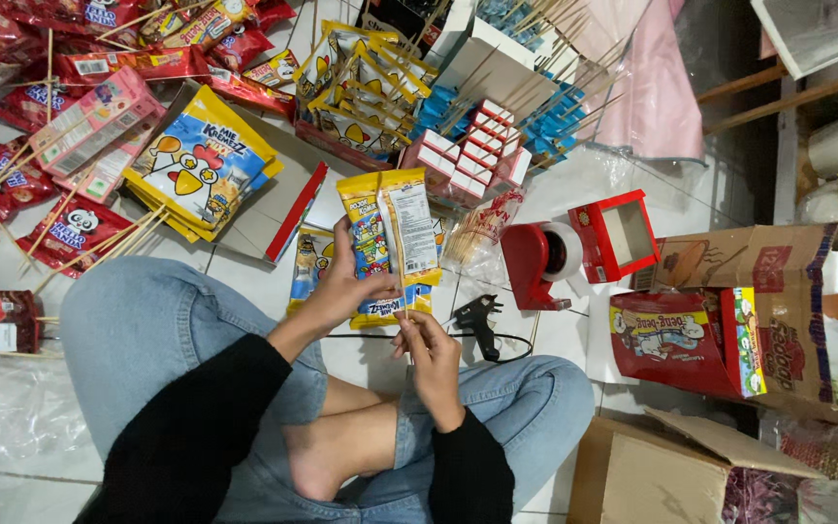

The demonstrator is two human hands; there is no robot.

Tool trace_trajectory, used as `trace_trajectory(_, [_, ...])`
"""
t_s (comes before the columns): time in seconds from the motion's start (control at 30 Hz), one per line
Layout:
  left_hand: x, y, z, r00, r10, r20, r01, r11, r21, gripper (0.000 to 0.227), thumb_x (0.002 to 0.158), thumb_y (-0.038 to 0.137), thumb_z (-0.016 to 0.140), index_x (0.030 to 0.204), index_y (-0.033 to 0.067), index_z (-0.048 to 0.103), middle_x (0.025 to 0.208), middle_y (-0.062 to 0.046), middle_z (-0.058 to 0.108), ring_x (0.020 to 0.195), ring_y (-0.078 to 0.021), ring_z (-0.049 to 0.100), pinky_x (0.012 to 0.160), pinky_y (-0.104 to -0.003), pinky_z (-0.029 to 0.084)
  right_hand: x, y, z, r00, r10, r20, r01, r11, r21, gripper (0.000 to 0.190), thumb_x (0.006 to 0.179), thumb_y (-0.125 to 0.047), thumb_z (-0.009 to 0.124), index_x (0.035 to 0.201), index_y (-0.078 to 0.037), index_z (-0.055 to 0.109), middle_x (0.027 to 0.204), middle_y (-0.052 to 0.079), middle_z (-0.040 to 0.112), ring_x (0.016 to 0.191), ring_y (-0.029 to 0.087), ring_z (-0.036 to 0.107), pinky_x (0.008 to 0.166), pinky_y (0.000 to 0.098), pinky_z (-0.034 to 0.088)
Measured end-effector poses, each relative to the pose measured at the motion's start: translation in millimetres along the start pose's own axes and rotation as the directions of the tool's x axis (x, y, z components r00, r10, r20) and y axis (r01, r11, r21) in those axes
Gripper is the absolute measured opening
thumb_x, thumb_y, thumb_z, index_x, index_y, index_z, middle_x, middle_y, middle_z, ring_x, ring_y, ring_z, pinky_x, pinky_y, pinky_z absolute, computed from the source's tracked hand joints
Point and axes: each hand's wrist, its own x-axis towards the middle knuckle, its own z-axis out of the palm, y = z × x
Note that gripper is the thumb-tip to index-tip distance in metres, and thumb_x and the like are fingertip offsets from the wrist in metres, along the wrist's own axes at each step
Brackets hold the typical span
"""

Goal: The person sits on the floor and assembles snack skewers by inserting wooden sticks into small snack packets and securing them with a hot glue gun. They repeatedly pick up packets, insert sticks, apply glue, and place the finished items aside.

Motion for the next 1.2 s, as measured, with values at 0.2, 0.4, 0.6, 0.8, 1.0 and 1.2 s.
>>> trace_trajectory(0.2, [-1,2,-2,0.999,0.044,0.031,-0.044,0.999,0.008,0.078,0.089,-0.003,0.048,0.144,0.0095,-0.006,0.139,-0.038,0.022,0.118,-0.0579,0.043,0.09,-0.062,0.047,1,5,0,1.0,-0.014,-0.009,0.014,1.0,-0.01,0.019,0.095,-0.007,0.055,0.105,0.004,0.067,0.06,0.012,0.063,0.047,0.017,0.06,0.048,0.0254,0.047])
trace_trajectory(0.4, [1,4,-4,0.992,0.101,0.074,-0.111,0.984,0.137,0.074,0.091,0.003,0.052,0.142,0.0031,-0.002,0.132,-0.036,0.034,0.116,-0.0532,0.048,0.086,-0.06,0.053,-3,-5,2,0.999,-0.024,-0.047,0.022,0.999,-0.038,0.018,0.093,-0.007,0.057,0.104,0.001,0.069,0.058,0.011,0.064,0.043,0.016,0.058,0.045,0.0261,0.048])
trace_trajectory(0.6, [4,0,-8,0.988,0.138,0.07,-0.146,0.981,0.127,0.075,0.091,0.003,0.054,0.142,0.002,-0.001,0.129,-0.038,0.038,0.114,-0.0516,0.05,0.087,-0.059,0.052,-2,2,5,0.997,-0.057,-0.048,0.051,0.991,-0.124,0.017,0.092,-0.006,0.059,0.103,0.002,0.069,0.056,0.008,0.064,0.04,0.013,0.055,0.042,0.0247,0.046])
trace_trajectory(0.8, [-1,1,0,0.991,0.124,-0.053,-0.111,0.973,0.2,0.086,0.082,0.01,0.071,0.142,-0.0003,0.011,0.125,-0.033,0.045,0.115,-0.0458,0.052,0.094,-0.056,0.047,-5,8,8,0.996,-0.081,-0.048,0.071,0.98,-0.185,0.014,0.091,-0.006,0.06,0.097,-0.001,0.071,0.055,0.007,0.067,0.039,0.013,0.056,0.042,0.024,0.047])
trace_trajectory(1.0, [1,4,6,0.961,-0.092,-0.261,0.149,0.967,0.208,0.069,0.075,0.015,0.072,0.132,0.0174,0.033,0.123,-0.009,0.061,0.112,-0.0207,0.063,0.092,-0.037,0.053,-2,-24,-11,0.998,0.069,-0.002,-0.068,0.98,-0.189,0.023,0.089,-0.028,0.061,0.101,-0.01,0.071,0.086,0.0,0.073,0.059,0.009,0.065,0.055,0.0218,0.05])
trace_trajectory(1.2, [-11,1,22,0.995,0.025,-0.094,0.037,0.8,0.599,0.072,0.083,0.019,0.069,0.14,0.0074,0.027,0.116,-0.034,0.052,0.107,-0.052,0.057,0.086,-0.058,0.051,31,-44,-36,0.926,-0.276,-0.256,0.209,0.943,-0.261,0.036,0.083,-0.033,0.074,0.105,-0.008,0.06,0.105,0.009,0.052,0.107,0.028,0.051,0.098,0.0408,0.04])
